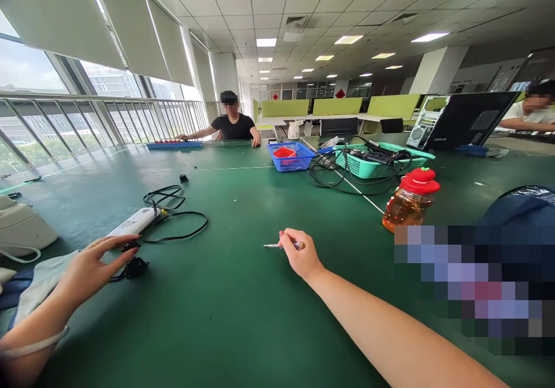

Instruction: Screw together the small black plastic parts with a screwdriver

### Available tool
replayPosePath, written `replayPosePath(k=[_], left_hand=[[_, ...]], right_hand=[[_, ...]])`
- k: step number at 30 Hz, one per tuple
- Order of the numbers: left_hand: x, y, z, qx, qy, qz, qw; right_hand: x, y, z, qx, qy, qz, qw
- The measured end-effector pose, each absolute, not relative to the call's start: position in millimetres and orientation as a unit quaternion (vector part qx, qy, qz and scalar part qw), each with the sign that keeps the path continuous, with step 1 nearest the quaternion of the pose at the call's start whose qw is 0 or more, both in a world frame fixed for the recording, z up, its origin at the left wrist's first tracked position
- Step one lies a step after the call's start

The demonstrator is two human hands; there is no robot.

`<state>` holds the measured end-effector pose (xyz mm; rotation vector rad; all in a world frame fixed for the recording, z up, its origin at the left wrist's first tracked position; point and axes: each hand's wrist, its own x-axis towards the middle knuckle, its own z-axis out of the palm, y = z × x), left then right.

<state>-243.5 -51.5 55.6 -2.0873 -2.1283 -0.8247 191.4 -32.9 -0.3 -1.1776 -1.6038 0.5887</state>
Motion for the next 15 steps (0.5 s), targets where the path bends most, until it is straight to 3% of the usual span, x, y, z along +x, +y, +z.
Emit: replayPosePath(k=[8, 15], left_hand=[[-261.4, -60.1, 59.1, -0.607, -0.717, -0.342, -0.017], [-258.5, -61.6, 62.9, -0.662, -0.718, -0.216, -0.005]], right_hand=[[191.7, -34.3, 6.5, -0.484, -0.73, 0.179, 0.447], [200.5, -35.3, 7.8, -0.51, -0.726, 0.142, 0.438]])
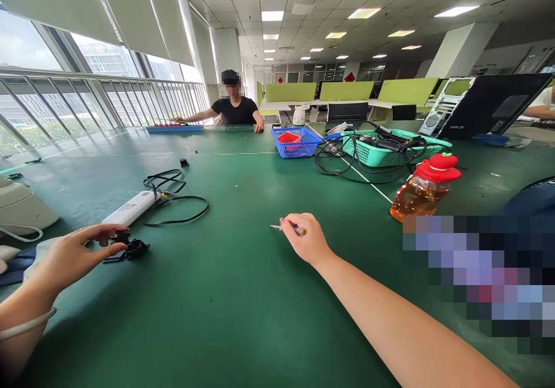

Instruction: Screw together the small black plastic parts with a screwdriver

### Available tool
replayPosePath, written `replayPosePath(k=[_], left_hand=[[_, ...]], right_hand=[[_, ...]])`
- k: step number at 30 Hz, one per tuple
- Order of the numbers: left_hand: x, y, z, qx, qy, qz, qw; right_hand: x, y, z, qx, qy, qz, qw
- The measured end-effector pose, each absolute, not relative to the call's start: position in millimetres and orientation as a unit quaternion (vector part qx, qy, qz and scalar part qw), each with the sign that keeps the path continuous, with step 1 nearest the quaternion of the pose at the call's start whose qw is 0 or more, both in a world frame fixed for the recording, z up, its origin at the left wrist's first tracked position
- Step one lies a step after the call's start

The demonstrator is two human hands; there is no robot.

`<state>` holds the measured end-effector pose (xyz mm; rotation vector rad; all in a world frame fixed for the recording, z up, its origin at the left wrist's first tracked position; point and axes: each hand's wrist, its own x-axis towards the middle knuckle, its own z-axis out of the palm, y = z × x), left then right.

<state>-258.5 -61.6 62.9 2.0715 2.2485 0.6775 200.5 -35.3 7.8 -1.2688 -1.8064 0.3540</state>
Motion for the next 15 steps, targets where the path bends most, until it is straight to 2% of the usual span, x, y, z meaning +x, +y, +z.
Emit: replayPosePath(k=[4, 9, 15], left_hand=[[-259.2, -59.8, 59.6, 0.685, 0.709, 0.17, 0.011], [-258.1, -54.9, 55.3, 0.703, 0.702, 0.116, 0.013], [-263.6, -50.8, 52.2, 0.705, 0.7, 0.109, 0.025]], right_hand=[[201.6, -35.1, 8.5, -0.517, -0.719, 0.154, 0.438], [202.5, -36.3, 6.5, -0.491, -0.738, 0.106, 0.45], [203.6, -35.2, 5.4, -0.45, -0.766, 0.064, 0.455]])
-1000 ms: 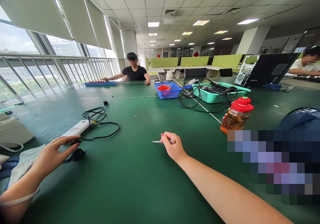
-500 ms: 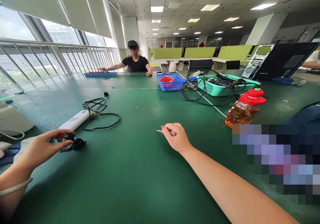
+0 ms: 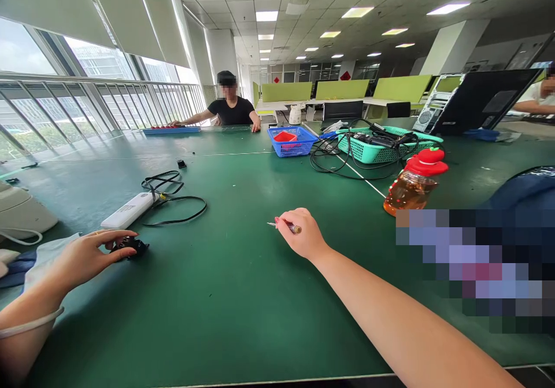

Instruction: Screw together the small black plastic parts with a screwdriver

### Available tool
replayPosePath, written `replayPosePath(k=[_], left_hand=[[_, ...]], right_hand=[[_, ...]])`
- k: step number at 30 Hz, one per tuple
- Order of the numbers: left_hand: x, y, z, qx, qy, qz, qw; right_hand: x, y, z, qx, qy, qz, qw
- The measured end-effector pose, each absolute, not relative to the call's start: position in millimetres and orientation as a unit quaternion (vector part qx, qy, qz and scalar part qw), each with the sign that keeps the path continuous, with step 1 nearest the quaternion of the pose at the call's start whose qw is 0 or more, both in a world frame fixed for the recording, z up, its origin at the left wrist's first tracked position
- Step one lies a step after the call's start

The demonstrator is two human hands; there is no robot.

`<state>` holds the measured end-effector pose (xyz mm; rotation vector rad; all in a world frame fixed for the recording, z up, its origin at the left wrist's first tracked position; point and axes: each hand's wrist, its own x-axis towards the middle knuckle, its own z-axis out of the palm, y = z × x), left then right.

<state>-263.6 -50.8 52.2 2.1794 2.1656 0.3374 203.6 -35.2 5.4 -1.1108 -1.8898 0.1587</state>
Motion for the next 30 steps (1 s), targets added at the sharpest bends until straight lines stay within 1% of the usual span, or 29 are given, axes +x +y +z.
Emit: replayPosePath(k=[5, 12, 24, 28, 30], left_hand=[[-259.8, -50.8, 53.8, 0.693, 0.711, 0.107, 0.055], [-258.6, -49.1, 51.6, 0.711, 0.692, 0.113, 0.044], [-285.1, -46.9, 43.6, 0.737, 0.665, 0.091, 0.081], [-285.1, -45.9, 41.1, 0.747, 0.646, 0.116, 0.104], [-286.9, -43.1, 38.4, 0.735, 0.658, 0.136, 0.094]], right_hand=[[204.3, -35.6, 7.2, -0.419, -0.78, 0.034, 0.463], [202.7, -36.1, 7.7, -0.391, -0.793, 0.016, 0.466], [203.4, -35.2, 6.7, -0.38, -0.806, 0.014, 0.454], [203.2, -35.0, 5.8, -0.376, -0.807, 0.013, 0.456], [203.2, -34.9, 5.8, -0.374, -0.807, 0.011, 0.457]])
